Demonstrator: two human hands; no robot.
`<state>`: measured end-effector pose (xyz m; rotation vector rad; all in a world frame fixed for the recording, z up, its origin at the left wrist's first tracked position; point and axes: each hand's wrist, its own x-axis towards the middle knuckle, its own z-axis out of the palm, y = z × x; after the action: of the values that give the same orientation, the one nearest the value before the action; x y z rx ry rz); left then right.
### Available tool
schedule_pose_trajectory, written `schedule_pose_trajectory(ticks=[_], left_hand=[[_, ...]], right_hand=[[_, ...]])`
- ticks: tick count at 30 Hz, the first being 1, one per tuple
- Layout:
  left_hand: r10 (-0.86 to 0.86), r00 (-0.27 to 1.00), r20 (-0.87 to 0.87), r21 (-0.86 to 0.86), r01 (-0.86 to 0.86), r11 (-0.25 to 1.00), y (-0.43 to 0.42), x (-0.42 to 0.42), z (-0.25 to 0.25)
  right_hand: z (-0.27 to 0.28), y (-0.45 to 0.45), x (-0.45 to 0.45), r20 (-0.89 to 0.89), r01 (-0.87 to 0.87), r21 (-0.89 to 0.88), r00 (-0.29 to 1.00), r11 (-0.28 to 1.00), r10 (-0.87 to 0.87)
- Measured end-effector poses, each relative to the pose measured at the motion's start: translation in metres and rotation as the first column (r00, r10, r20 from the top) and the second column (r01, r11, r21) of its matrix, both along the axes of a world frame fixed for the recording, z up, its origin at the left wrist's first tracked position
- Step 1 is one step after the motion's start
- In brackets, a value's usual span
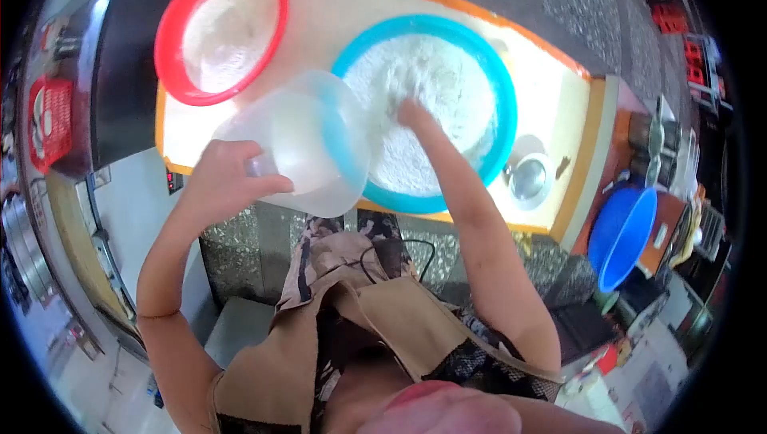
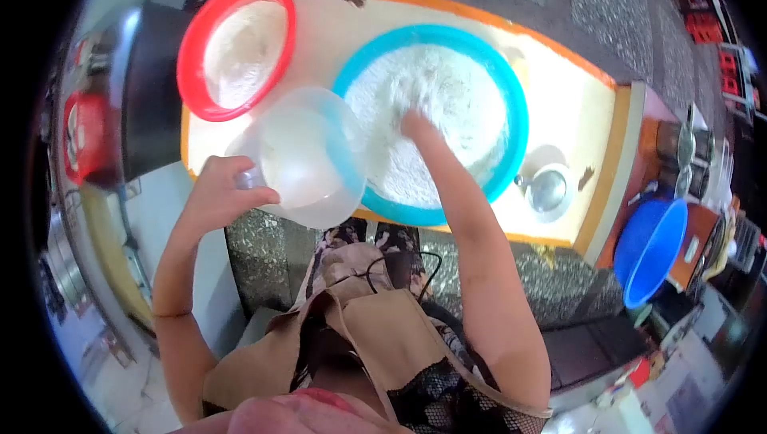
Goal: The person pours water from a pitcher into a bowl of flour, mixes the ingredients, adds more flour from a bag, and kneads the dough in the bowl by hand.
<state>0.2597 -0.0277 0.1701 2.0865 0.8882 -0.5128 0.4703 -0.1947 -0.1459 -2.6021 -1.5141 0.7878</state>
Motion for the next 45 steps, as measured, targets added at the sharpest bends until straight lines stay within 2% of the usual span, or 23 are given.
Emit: schedule_pose_trajectory(ticks=[1, 2, 3, 6, 7, 9, 10, 13, 15, 17, 18, 20, 21, 23, 24, 25, 27, 30, 33, 36, 38, 41, 45], left_hand=[[0.026, 1.000, 0.009, 0.029, -0.027, 0.999, -0.001, -0.004, -0.001], [-0.020, 1.000, 0.014, 0.064, 0.019, 0.998, -0.002, -0.008, -0.003], [-0.064, 0.998, 0.017, 0.106, 0.062, 0.992, -0.001, -0.011, -0.004], [-0.033, 0.998, 0.050, 0.119, 0.027, 0.993, 0.002, -0.020, -0.007], [-0.003, 0.998, 0.059, 0.156, -0.006, 0.988, 0.003, -0.025, -0.011], [-0.035, 0.994, 0.099, 0.198, 0.015, 0.980, 0.007, -0.031, -0.023], [-0.043, 0.991, 0.130, 0.245, 0.010, 0.970, 0.008, -0.034, -0.030], [-0.014, 0.990, 0.141, 0.256, -0.023, 0.966, 0.009, -0.040, -0.033], [-0.010, 0.991, 0.134, 0.287, -0.029, 0.958, 0.010, -0.045, -0.037], [-0.060, 0.987, 0.147, 0.298, 0.014, 0.955, 0.010, -0.048, -0.041], [-0.033, 0.994, 0.101, 0.265, 0.005, 0.964, 0.010, -0.046, -0.038], [-0.019, 0.996, 0.089, 0.258, -0.004, 0.966, 0.011, -0.045, -0.036], [-0.019, 0.997, 0.070, 0.247, 0.001, 0.969, 0.011, -0.045, -0.036], [-0.019, 0.996, 0.083, 0.253, -0.002, 0.967, 0.011, -0.043, -0.037], [-0.031, 0.996, 0.088, 0.256, 0.007, 0.967, 0.012, -0.044, -0.035], [-0.020, 0.996, 0.087, 0.276, -0.005, 0.961, 0.011, -0.045, -0.038], [-0.064, 0.970, 0.236, 0.359, -0.026, 0.933, 0.010, -0.050, -0.051], [-0.048, 0.983, 0.177, 0.307, -0.009, 0.952, 0.012, -0.049, -0.056], [-0.067, 0.988, 0.137, 0.332, 0.018, 0.943, 0.011, -0.044, -0.049], [-0.066, 0.991, 0.116, 0.317, 0.026, 0.948, 0.011, -0.042, -0.049], [-0.093, 0.989, 0.114, 0.346, 0.048, 0.937, 0.012, -0.041, -0.046], [-0.083, 0.991, 0.102, 0.321, 0.047, 0.946, 0.014, -0.040, -0.042], [-0.081, 0.992, 0.092, 0.295, 0.051, 0.954, 0.014, -0.040, -0.045]], right_hand=[[-0.086, -0.022, -0.018, -0.138, 0.094, 0.132, 0.988, 0.987, -0.075], [-0.013, -0.028, -0.018, -0.293, -0.099, -0.101, 0.954, 0.990, 0.066], [-0.145, -0.080, -0.004, -0.152, -0.483, -0.274, 0.876, 0.832, 0.458], [-0.004, -0.058, 0.012, -0.080, -0.066, -0.146, 0.995, 0.987, 0.055], [-0.043, -0.053, 0.029, -0.476, 0.350, -0.113, 0.802, 0.930, -0.360], [-0.042, -0.018, 0.037, -0.127, 0.087, 0.029, 0.988, 0.996, -0.083], [-0.047, -0.007, 0.032, -0.032, 0.007, -0.002, 0.999, 1.000, -0.007], [-0.110, -0.036, 0.006, 0.110, -0.334, -0.041, 0.935, 0.942, 0.336], [-0.131, -0.076, 0.006, 0.397, -0.527, 0.299, 0.826, 0.795, 0.399], [-0.035, -0.067, 0.006, 0.090, -0.197, 0.607, 0.980, 0.770, 0.180], [-0.037, -0.055, 0.012, 0.094, -0.208, 0.612, 0.977, 0.763, 0.191], [-0.045, -0.037, 0.034, -0.392, 0.374, 0.558, 0.906, 0.741, -0.162], [-0.058, -0.026, 0.045, -0.351, 0.378, 0.397, 0.905, 0.836, -0.242], [-0.098, -0.011, 0.043, -0.030, -0.039, 0.040, 0.999, 0.998, 0.040], [-0.143, -0.014, 0.034, 0.084, -0.272, -0.099, 0.956, 0.957, 0.280], [-0.283, -0.032, 0.027, 0.262, -0.576, -0.195, 0.749, 0.794, 0.608], [-0.145, -0.042, 0.011, 0.157, -0.370, 0.068, 0.921, 0.926, 0.357], [-0.066, -0.045, 0.024, -0.017, -0.075, 0.483, 0.995, 0.873, 0.095], [-0.075, -0.029, 0.059, -0.289, 0.287, 0.414, 0.941, 0.864, -0.175], [-0.079, -0.013, 0.041, -0.005, -0.044, 0.119, 0.999, 0.992, 0.045], [-0.065, -0.031, 0.017, 0.041, -0.169, 0.087, 0.985, 0.982, 0.166], [0.006, -0.055, -0.004, -0.087, -0.042, 0.289, 0.994, 0.957, 0.069], [-0.029, -0.036, 0.047, -0.173, 0.155, 0.371, 0.980, 0.916, -0.096]])
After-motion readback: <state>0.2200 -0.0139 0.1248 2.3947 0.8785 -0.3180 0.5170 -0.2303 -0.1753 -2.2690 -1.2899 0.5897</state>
